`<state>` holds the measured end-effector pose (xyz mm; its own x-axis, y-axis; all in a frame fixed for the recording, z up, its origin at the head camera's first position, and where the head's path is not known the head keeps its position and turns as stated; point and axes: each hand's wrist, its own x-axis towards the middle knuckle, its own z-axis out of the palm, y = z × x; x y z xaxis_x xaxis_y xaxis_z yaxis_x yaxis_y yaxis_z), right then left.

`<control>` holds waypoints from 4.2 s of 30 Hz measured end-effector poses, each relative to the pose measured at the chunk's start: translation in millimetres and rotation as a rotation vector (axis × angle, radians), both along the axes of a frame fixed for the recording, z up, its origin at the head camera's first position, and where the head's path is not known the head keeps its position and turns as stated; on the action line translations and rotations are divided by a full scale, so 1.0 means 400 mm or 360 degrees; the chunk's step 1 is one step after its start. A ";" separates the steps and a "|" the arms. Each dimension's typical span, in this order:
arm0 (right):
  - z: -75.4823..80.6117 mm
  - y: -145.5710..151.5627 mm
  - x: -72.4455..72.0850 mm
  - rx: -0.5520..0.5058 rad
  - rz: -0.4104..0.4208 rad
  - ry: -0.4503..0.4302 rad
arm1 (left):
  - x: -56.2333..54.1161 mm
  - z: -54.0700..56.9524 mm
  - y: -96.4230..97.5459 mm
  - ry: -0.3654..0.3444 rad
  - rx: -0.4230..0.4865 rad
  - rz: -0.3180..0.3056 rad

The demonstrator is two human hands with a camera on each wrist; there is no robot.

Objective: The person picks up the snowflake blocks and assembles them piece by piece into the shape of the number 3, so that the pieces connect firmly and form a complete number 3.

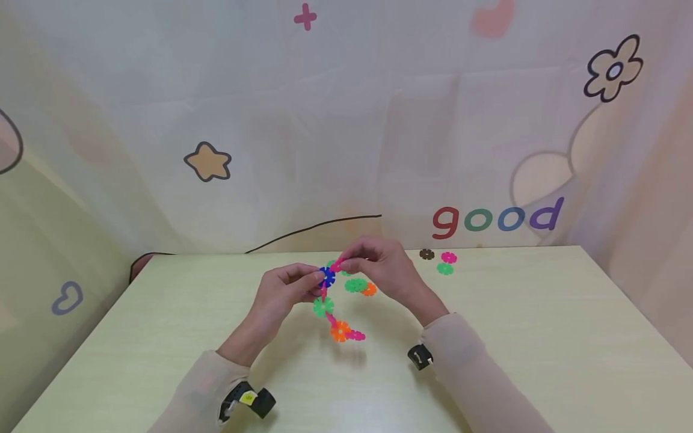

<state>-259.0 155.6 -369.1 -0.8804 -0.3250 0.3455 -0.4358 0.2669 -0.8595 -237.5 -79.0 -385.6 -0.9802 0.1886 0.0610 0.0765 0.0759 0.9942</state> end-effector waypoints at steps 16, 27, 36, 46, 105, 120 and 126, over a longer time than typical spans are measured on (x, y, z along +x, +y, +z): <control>-0.012 -0.034 0.017 -0.0115 -0.0036 0.0157 | 0.001 0.004 -0.009 -0.0020 0.0039 -0.0040; -0.020 -0.044 0.016 -0.0149 -0.0024 0.0194 | -0.002 0.004 -0.011 -0.0039 0.0054 -0.0044; -0.010 -0.023 0.007 -0.0033 0.0080 0.0120 | 0.002 0.001 -0.023 -0.0004 -0.0012 -0.0144; 0.010 -0.018 0.013 0.0101 0.0180 0.0095 | 0.007 0.005 -0.025 0.0000 -0.0110 -0.0223; -0.042 0.109 -0.151 0.0810 -0.0233 -0.0330 | 0.005 -0.001 -0.011 0.0014 -0.0112 -0.0167; 0.057 0.040 -0.008 0.0077 -0.0195 -0.0156 | 0.007 0.004 -0.010 0.0084 -0.0040 -0.0174; 0.055 0.020 0.006 -0.0005 -0.0135 -0.0087 | 0.010 0.006 -0.009 0.0101 -0.0021 -0.0165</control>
<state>-256.7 163.6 -347.0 -0.9224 -0.2473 0.2967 -0.3638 0.2984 -0.8824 -233.6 -82.6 -383.2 -0.9496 0.2900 0.1191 0.1474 0.0776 0.9860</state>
